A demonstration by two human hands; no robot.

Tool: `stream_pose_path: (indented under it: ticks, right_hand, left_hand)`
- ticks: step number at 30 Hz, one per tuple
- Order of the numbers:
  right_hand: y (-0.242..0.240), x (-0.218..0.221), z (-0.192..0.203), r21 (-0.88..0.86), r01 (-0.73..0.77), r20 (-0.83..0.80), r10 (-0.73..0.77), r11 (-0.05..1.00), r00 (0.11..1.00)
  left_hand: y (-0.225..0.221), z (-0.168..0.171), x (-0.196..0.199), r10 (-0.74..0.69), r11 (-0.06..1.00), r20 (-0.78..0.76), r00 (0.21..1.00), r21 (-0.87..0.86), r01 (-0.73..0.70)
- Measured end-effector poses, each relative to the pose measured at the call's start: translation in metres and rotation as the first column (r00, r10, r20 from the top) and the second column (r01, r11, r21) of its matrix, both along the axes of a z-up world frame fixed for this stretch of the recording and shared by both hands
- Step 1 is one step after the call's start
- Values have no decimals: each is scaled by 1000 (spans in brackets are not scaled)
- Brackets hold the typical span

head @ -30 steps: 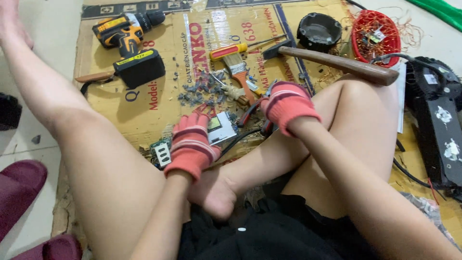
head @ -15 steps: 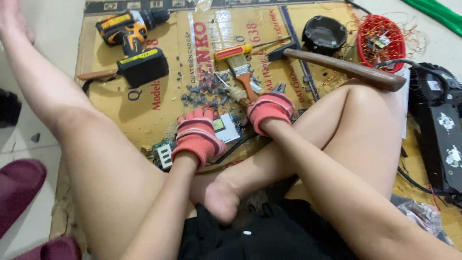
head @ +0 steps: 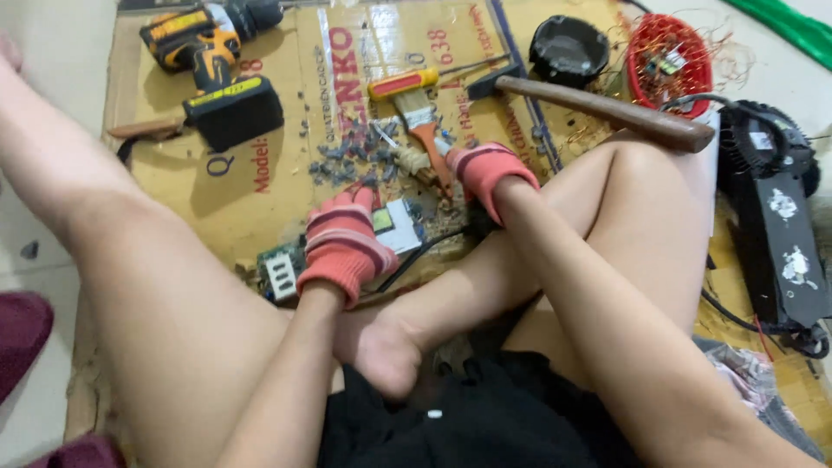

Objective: The person sits on the floor and uses pliers to scrape and clean a small white component on a circuit board. They repeatedly scrape the surface and remove debris with the pliers.

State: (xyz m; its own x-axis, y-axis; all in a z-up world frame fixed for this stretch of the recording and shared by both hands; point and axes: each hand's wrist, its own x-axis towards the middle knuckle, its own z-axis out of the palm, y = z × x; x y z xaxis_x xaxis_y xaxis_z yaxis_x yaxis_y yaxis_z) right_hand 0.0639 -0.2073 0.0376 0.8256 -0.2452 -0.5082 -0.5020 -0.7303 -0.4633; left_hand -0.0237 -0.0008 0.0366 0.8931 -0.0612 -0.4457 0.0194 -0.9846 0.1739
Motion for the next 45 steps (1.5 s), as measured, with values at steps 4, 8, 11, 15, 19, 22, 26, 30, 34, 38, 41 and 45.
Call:
stream_pose_path:
  ticks: [4, 8, 11, 15, 19, 22, 26, 30, 34, 38, 41, 45]
  right_hand:
    - [10, -35, 79, 400, 328, -53, -336, 856, 940]
    - [-30, -8, 27, 594, 258, -186, -181, 762, 966]
    - [-13, -68, 53, 904, 399, -344, -293, 152, 892]
    - [-15, -94, 62, 889, 265, -222, -154, 374, 963]
    - [7, -109, 105, 711, 200, -101, -183, 674, 978]
    - [11, -123, 134, 232, 2, -68, 15, 973, 998]
    - [-3, -105, 103, -260, -312, -109, 294, 914, 950]
    - [21, -103, 116, -451, -383, -189, 333, 806, 924]
    - [44, -105, 121, -552, -470, -244, 405, 689, 881]
    - [56, -108, 104, -645, -462, -227, 424, 609, 876]
    - [66, -108, 105, -679, -438, -201, 424, 589, 883]
    - [75, -108, 116, -710, -438, -234, 402, 551, 885]
  left_hand:
    - [5, -2, 5, -18, 1000, 23, 1000, -21, 19]
    - [16, -2, 7, -38, 998, 46, 998, -42, 40]
    - [20, -1, 5, -35, 997, 68, 997, -59, 39]
    - [19, 4, 11, -47, 995, 110, 993, -80, 56]
    - [18, 2, 8, -29, 994, 126, 992, -103, 42]
    - [16, 4, 7, -24, 991, 153, 988, -123, 43]
    - [20, 2, 8, -7, 987, 167, 986, -159, 34]
    - [25, 1, 8, 25, 981, 186, 982, -192, 12]
    - [28, 0, 6, 49, 977, 196, 979, -212, -7]
    - [29, 3, 4, 74, 975, 205, 976, -219, -28]
    - [29, 5, 3, 85, 973, 219, 972, -227, -34]
    - [27, 7, 4, 94, 970, 237, 967, -240, -35]
